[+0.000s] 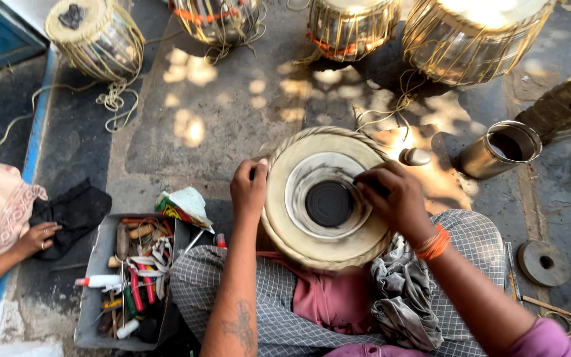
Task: The person sits cross-legged on the ground with a tabla drum head on their lap and works a black paste layer on the drumhead center, pressing and smoothing it with their fingers. They occasionally wipe the surface with a cloth, dip a finger into a metal cup of liquid, and continue shaping the paste.
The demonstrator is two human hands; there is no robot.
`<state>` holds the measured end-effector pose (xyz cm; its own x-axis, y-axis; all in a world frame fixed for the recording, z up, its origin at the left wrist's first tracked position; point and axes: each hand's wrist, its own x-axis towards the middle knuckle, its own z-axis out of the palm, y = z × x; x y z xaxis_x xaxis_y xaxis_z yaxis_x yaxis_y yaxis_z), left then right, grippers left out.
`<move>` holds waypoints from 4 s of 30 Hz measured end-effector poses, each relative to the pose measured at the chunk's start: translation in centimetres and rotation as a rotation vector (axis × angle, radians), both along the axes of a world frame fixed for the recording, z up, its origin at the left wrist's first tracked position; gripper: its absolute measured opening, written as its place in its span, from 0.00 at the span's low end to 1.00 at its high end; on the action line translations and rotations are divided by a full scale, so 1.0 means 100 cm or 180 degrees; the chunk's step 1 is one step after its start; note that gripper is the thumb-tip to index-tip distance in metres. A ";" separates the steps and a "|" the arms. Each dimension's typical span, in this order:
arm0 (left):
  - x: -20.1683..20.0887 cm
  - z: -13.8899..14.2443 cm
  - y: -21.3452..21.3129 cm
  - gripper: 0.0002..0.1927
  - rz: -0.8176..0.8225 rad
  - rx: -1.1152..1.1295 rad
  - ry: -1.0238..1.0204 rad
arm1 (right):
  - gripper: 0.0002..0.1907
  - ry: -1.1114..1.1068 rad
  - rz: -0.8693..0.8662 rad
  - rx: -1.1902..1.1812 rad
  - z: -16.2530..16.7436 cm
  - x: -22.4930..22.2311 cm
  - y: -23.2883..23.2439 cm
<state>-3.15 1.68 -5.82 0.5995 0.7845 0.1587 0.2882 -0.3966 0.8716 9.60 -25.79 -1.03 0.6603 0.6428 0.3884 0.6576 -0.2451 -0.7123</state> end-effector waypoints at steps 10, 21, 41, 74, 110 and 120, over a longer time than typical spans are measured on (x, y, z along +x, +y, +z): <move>0.024 0.014 -0.001 0.27 -0.1119 -0.0181 0.0073 | 0.09 -0.0266 0.0747 -0.0536 0.006 0.034 0.015; 0.011 0.003 -0.010 0.26 -0.1121 -0.0273 -0.0221 | 0.09 -0.0807 0.0825 -0.0726 0.019 0.023 0.006; 0.007 -0.007 -0.003 0.27 -0.0854 -0.0183 0.0010 | 0.08 -0.0764 0.0340 -0.0606 0.019 -0.028 -0.019; -0.058 0.041 -0.050 0.33 0.0539 0.1698 0.0074 | 0.08 0.2564 0.0138 -0.0852 -0.005 -0.052 -0.165; -0.077 0.224 -0.213 0.16 -0.3245 -0.1312 -0.0717 | 0.23 0.0981 0.1271 0.0248 0.131 -0.032 -0.151; -0.082 0.251 -0.200 0.11 -0.2856 0.0301 -0.0258 | 0.24 0.1215 0.1561 -0.0791 0.167 -0.081 -0.143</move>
<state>-11.32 -18.35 19.28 0.9636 0.0093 0.2671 -0.2246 -0.5135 0.8281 1.49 -40.06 15.64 0.3304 0.9437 -0.0129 0.4478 -0.1688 -0.8781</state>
